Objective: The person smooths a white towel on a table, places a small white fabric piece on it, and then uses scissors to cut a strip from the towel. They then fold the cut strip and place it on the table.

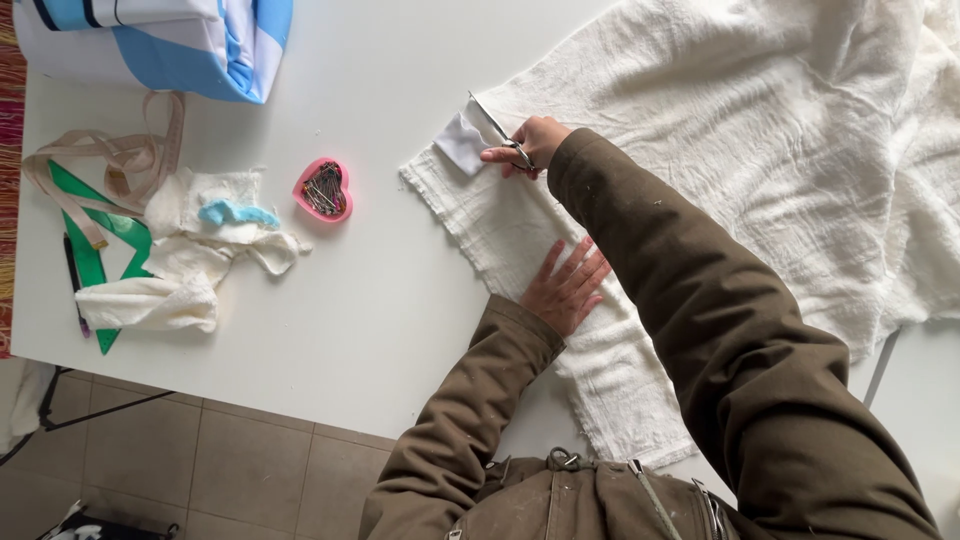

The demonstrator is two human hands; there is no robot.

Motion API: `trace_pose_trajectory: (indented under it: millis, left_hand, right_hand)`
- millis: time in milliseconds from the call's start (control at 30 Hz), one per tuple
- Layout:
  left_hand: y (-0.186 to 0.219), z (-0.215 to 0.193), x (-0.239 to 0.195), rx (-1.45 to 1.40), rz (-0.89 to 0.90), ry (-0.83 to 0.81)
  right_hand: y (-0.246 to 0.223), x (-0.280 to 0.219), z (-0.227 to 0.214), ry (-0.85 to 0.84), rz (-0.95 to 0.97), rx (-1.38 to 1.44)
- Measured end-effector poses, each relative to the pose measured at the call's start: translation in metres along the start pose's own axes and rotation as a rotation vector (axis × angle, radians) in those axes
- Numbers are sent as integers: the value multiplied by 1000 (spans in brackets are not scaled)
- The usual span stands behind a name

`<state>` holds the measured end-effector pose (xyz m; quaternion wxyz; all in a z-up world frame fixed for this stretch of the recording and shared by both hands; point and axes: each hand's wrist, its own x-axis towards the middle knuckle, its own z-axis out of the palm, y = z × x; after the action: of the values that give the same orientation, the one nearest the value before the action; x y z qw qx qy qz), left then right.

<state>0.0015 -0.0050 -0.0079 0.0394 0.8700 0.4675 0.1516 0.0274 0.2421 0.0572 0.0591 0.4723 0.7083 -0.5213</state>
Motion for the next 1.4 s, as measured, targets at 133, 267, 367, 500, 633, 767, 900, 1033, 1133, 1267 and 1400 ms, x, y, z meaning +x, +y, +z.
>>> trace_pose_trajectory:
  millis: [133, 267, 367, 500, 633, 767, 900, 1033, 1133, 1267, 1400]
  left_hand:
    - [-3, -4, 2, -8, -12, -23]
    - [-1, -5, 1, 11, 6, 5]
    - [-4, -3, 3, 13, 1, -5]
    - [-3, 9, -1, -38, -2, 45]
    - [-1, -2, 3, 34, 10, 50]
    - [-1, 3, 0, -11, 12, 58]
    - [-3, 3, 0, -6, 17, 88]
    - [-1, -1, -1, -32, 2, -61]
    - [-1, -12, 5, -13, 7, 2]
    - [-4, 7, 4, 35, -15, -142]
    - [-7, 0, 10, -63, -38, -211]
  right_hand:
    - [10, 13, 5, 32, -3, 83]
    - [17, 20, 8, 49, -62, 18]
    - [17, 31, 8, 51, -64, 19]
    - [6, 28, 5, 69, -67, -6]
    - [11, 26, 8, 105, -93, -15]
    - [11, 39, 12, 100, -80, 22]
    - [6, 36, 17, 185, -130, -6]
    - [21, 26, 15, 182, -116, 49]
    - [73, -6, 0, 253, -318, 302]
    - [155, -103, -22, 790, -452, -120]
    - [232, -170, -22, 946, -132, -606]
